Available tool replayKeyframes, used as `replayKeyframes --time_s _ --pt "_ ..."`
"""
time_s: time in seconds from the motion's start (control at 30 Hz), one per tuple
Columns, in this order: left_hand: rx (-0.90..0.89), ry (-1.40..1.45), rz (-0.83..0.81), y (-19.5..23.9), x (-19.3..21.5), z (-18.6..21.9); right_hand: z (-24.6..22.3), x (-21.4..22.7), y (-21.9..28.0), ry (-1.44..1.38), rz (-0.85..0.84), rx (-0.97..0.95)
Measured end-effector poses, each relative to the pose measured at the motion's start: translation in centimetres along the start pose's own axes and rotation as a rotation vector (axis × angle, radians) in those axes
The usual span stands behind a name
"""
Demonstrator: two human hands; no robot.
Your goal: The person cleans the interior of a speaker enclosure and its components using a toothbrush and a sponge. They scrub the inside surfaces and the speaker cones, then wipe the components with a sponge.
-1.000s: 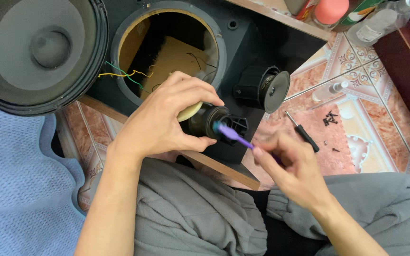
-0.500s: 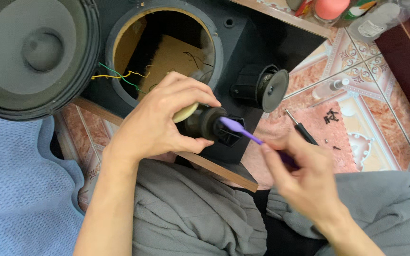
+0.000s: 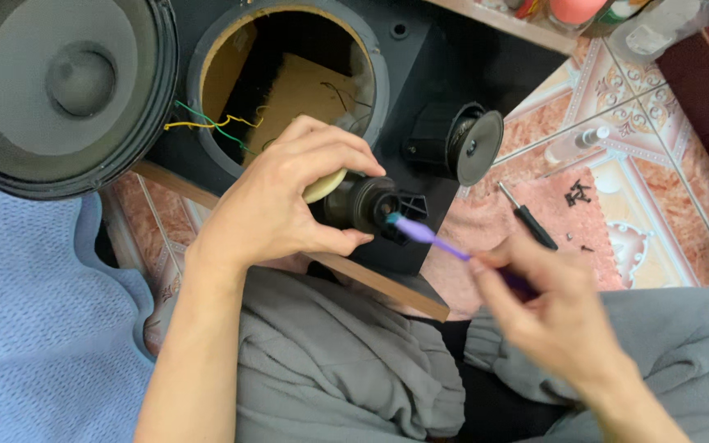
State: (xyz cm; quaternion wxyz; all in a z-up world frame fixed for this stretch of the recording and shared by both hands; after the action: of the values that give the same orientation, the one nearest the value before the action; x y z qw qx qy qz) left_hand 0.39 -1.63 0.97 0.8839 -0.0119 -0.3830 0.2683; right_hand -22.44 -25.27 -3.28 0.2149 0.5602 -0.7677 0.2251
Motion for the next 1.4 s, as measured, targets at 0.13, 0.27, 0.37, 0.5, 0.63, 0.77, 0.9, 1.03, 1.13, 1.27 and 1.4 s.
replayKeyframes --time_s 0.13,0.27,0.37,0.5,0.63,0.77,0.9,1.03,1.13,1.27,1.4 --pt "-0.034 -0.012 -0.011 0.0 -0.2 0.0 -0.5 -0.6 0.3 0.018 0.03 -0.052" --pt "0.007 -0.021 -0.006 0.0 -0.3 0.2 0.3 -1.1 1.9 -0.052 0.029 -0.089" --pt "0.006 -0.031 -0.011 -0.1 -0.3 0.2 -0.8 -0.4 2.3 0.042 0.069 -0.056" --pt "-0.02 -0.036 -0.013 -0.3 -0.4 -0.1 -1.5 -1.0 1.8 -0.037 0.097 -0.031" --pt "-0.03 -0.04 -0.007 -0.1 -0.4 0.0 -1.5 -0.8 2.0 0.025 0.059 -0.072" --pt "-0.028 -0.037 0.0 -0.1 -0.5 0.1 -1.2 -1.0 2.2 0.012 0.043 -0.051" --pt "-0.038 -0.043 -0.008 -0.2 -0.5 -0.1 -1.3 -1.1 2.1 0.072 0.111 -0.064" --pt "-0.043 -0.05 -0.004 -0.1 -0.4 0.1 -1.4 -0.9 2.2 -0.002 0.084 -0.09" --pt "-0.035 -0.049 -0.009 0.0 -0.4 0.2 -2.1 -1.2 2.2 0.007 0.114 -0.065" --pt "-0.052 -0.044 -0.008 0.2 -0.4 -0.1 -0.6 -0.5 3.0 0.015 0.055 -0.114" --pt "-0.098 -0.046 -0.002 0.0 -0.5 -0.2 -0.9 -1.5 3.9 0.074 0.112 -0.117"
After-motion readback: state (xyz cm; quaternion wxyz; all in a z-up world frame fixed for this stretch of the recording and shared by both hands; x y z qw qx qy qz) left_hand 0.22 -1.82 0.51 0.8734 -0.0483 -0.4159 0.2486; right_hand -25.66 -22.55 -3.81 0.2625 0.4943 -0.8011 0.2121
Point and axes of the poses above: each hand's wrist, its own y-axis away from the middle knuckle, its own x-axis out of the back of the hand, z = x × y, the point moved 1 cm from there along -y, towards the middle knuckle, and after that the axes turned 3 degrees about z, right-handed, at the moved point
